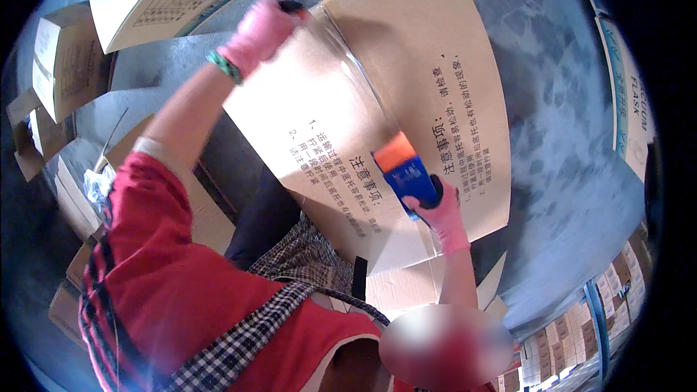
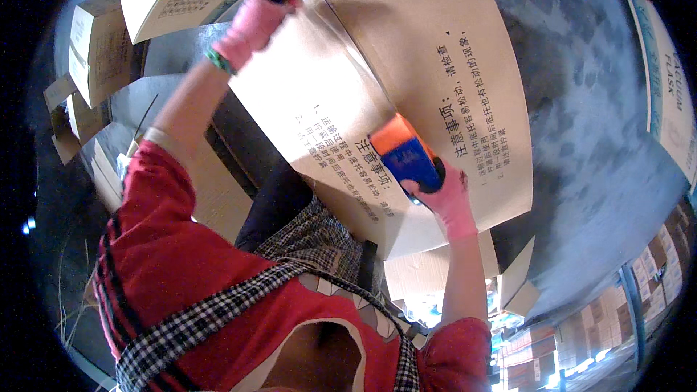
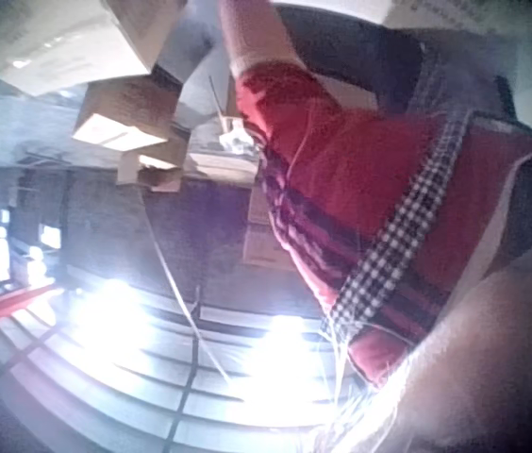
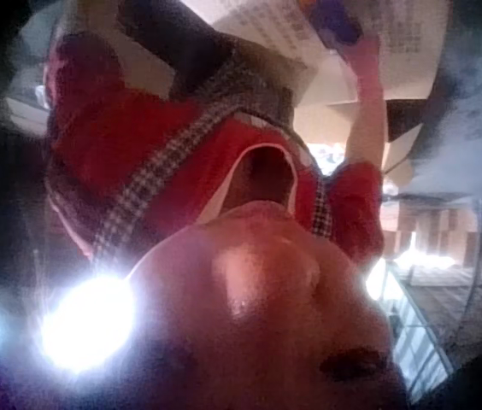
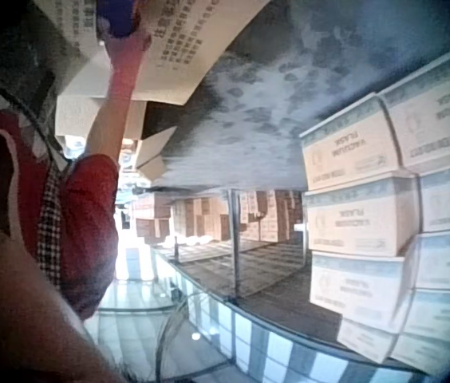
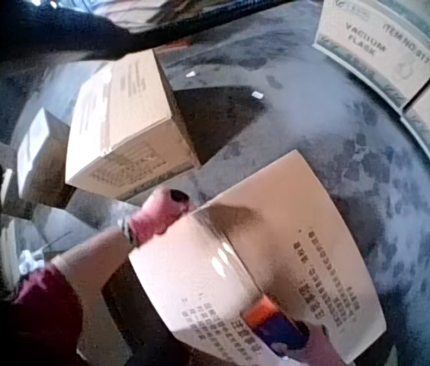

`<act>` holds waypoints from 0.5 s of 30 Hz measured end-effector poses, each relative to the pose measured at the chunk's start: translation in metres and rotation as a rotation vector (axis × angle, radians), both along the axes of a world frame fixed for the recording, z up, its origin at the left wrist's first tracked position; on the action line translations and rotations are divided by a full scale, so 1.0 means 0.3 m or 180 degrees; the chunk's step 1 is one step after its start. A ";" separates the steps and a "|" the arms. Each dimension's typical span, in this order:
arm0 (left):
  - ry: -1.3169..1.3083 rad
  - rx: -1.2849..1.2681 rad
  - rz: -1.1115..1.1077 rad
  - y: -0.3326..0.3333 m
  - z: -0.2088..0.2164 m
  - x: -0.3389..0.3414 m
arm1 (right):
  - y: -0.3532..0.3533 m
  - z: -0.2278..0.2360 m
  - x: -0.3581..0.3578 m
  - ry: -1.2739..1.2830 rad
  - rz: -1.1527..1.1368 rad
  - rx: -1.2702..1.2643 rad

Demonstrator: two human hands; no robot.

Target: The person packs plastic-wrapped bowls and containers into cardboard boxes in a warehouse. They arrange the items inside, fold the flaps, and seal each box with a handheld tape dispenser. The process is repeated for multiple boxes.

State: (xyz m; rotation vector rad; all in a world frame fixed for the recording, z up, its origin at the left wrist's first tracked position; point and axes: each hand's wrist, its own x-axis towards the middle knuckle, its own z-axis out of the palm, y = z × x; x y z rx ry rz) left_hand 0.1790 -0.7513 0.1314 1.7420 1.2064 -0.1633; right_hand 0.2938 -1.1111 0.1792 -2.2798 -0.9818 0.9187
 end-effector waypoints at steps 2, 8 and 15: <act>0.0160 0.1114 -0.0272 0.095 -0.016 0.039 | 0.092 -0.023 0.000 0.0085 -0.0029 -0.0112; 0.0440 0.1495 -0.2113 0.232 -0.365 0.115 | 0.331 -0.049 0.009 0.0642 -0.0361 -0.0519; 0.0846 0.1531 -0.1472 0.164 -0.413 0.150 | 0.335 -0.063 0.016 0.0688 -0.0601 -0.0471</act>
